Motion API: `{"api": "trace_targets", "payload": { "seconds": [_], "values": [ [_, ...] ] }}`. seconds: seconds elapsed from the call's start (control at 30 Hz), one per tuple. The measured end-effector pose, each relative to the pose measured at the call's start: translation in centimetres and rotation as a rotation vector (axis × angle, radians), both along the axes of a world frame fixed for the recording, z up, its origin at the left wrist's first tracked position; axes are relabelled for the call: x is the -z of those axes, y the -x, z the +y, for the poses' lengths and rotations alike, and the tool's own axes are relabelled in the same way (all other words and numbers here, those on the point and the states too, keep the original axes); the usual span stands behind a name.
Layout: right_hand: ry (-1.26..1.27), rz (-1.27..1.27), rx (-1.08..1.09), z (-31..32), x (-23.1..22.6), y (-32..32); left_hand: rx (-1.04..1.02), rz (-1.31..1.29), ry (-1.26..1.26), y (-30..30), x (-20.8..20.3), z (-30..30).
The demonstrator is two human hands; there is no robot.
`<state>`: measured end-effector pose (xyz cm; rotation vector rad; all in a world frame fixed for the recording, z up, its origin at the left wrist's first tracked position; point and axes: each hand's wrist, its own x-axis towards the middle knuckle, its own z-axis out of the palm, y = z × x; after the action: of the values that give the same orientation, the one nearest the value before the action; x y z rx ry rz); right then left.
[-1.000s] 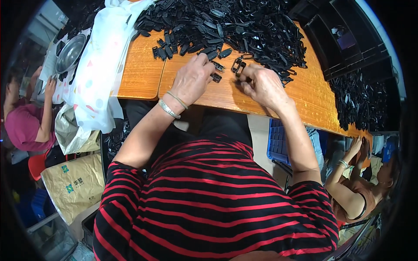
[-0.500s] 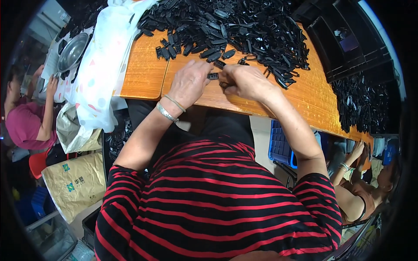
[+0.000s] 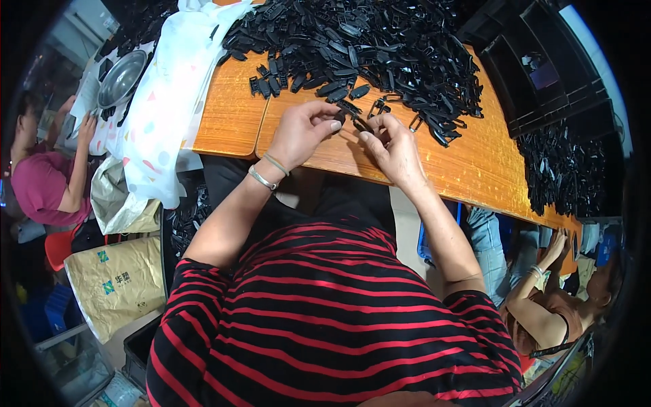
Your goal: Sorting and inspecting small black plastic hardware components on a wooden workbench in a manufacturing environment.
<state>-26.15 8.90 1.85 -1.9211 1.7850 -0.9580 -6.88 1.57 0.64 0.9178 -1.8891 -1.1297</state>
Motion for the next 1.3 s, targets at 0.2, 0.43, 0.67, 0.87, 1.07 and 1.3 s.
{"api": "trace_targets", "payload": {
  "seconds": [0.2,0.43,0.67,0.87,1.07,1.3],
  "values": [
    [0.130,-0.296,0.053,0.5,0.0,-2.4,0.088,0.425,-0.425,0.0,0.2,0.5],
    [0.135,-0.375,0.050,-0.1,0.3,-3.3,0.087,0.446,-0.402,-0.2,-0.4,1.1],
    [0.305,-0.207,0.014,0.1,0.4,-3.5,0.079,0.484,-0.394,-0.1,0.1,2.1],
    [0.346,-0.167,0.072,0.7,1.2,-5.1,0.063,0.467,-0.245,0.2,0.5,3.3],
    [0.268,-0.365,0.026,1.2,1.5,-6.6,0.118,0.507,-0.259,-0.2,-0.4,3.9],
    [0.248,-0.473,-0.107,1.6,0.7,-9.5,0.089,0.533,-0.272,-2.4,-1.6,4.6]
  ]
}}
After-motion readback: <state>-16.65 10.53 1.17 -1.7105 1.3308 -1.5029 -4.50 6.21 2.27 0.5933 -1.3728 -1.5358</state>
